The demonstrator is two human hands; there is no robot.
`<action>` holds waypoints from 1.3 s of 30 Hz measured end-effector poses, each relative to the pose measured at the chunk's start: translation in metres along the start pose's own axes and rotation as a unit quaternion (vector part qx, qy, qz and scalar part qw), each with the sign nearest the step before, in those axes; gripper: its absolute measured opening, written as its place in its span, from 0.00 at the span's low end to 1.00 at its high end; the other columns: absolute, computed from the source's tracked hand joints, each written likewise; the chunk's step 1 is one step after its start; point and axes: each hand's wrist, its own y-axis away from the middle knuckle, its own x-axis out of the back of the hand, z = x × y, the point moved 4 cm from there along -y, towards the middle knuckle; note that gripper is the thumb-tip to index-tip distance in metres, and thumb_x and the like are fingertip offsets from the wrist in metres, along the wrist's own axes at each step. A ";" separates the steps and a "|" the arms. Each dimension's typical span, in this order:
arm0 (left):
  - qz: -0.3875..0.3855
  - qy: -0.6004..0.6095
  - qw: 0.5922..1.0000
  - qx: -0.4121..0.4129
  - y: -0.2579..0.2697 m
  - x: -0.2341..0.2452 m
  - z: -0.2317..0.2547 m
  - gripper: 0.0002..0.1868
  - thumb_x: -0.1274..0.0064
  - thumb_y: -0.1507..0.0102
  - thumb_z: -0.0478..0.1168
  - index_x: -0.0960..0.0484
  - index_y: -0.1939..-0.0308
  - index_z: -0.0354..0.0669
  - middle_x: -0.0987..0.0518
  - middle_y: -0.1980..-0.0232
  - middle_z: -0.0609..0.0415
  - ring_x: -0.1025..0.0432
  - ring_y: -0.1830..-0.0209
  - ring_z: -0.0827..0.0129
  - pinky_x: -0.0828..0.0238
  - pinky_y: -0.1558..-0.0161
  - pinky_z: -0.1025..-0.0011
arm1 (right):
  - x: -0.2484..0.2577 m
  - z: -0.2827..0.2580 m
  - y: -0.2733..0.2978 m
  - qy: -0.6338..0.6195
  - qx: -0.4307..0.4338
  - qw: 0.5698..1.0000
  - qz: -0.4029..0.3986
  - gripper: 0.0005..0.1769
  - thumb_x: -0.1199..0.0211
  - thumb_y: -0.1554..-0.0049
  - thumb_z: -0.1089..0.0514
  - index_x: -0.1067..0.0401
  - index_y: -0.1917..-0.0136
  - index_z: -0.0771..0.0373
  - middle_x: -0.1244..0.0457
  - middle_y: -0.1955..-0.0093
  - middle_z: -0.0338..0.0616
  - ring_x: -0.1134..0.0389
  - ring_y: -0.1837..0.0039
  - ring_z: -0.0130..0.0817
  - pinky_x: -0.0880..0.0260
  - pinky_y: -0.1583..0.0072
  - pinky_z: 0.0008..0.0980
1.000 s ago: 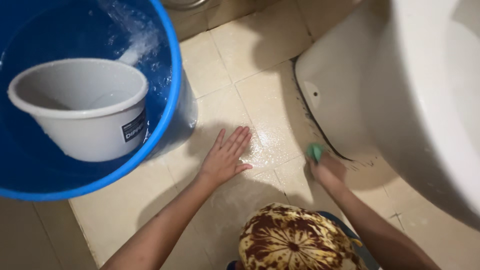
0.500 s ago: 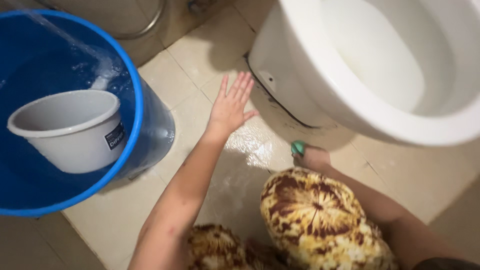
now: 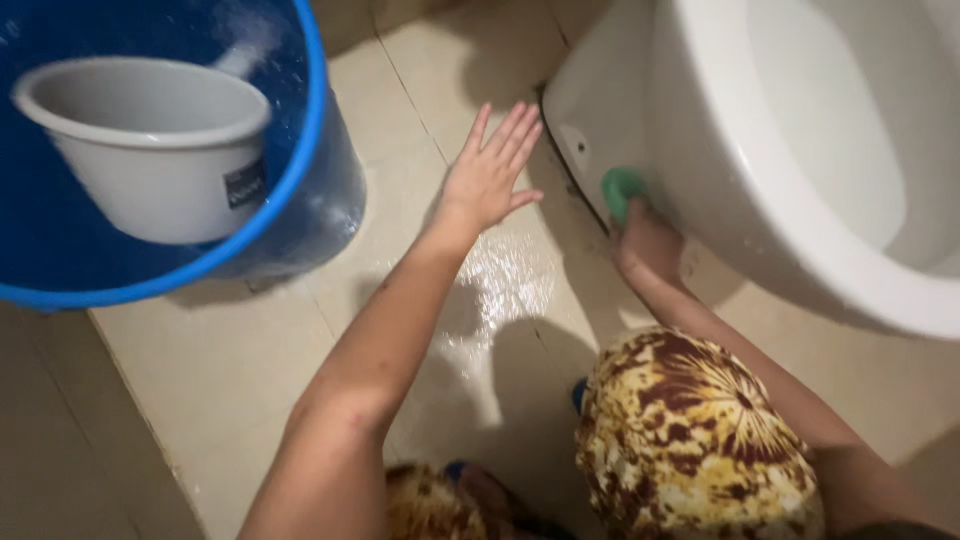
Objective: The person kneels on the bathroom floor and scrubs the tiles with a green sponge. They repeatedly scoop water from a blue bucket using a white mug and pour it onto the floor to rinse the area around the toilet.
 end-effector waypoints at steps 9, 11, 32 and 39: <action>-0.090 0.043 0.993 0.060 0.050 -0.024 -0.005 0.52 0.82 0.34 0.77 0.56 0.18 0.45 0.60 0.14 0.53 0.70 0.15 0.62 0.79 0.23 0.45 | -0.068 0.014 -0.010 0.093 0.033 0.995 -0.022 0.16 0.50 0.37 0.59 0.35 0.38 0.67 0.33 0.46 0.65 0.30 0.45 0.61 0.31 0.45 0.56; -0.099 0.032 0.994 0.026 0.060 -0.025 0.008 0.52 0.84 0.35 0.78 0.57 0.18 0.46 0.61 0.15 0.54 0.70 0.16 0.64 0.80 0.23 0.47 | -0.054 0.004 -0.012 0.065 0.031 0.997 0.035 0.18 0.47 0.38 0.56 0.35 0.39 0.68 0.33 0.47 0.65 0.30 0.46 0.60 0.32 0.46 0.56; -0.063 0.110 0.992 -0.030 0.033 0.004 0.073 0.54 0.86 0.35 0.78 0.58 0.17 0.45 0.62 0.14 0.55 0.71 0.15 0.64 0.80 0.22 0.47 | -0.074 0.046 0.002 0.140 0.051 0.989 0.013 0.15 0.39 0.45 0.57 0.29 0.44 0.61 0.31 0.57 0.55 0.28 0.54 0.52 0.29 0.53 0.52; -0.096 0.099 0.989 -0.059 0.041 -0.009 0.077 0.53 0.87 0.35 0.78 0.59 0.18 0.45 0.63 0.14 0.55 0.72 0.15 0.63 0.81 0.23 0.47 | -0.054 0.032 -0.015 0.109 0.041 0.988 0.102 0.18 0.40 0.38 0.47 0.30 0.42 0.60 0.31 0.51 0.55 0.28 0.49 0.54 0.29 0.47 0.52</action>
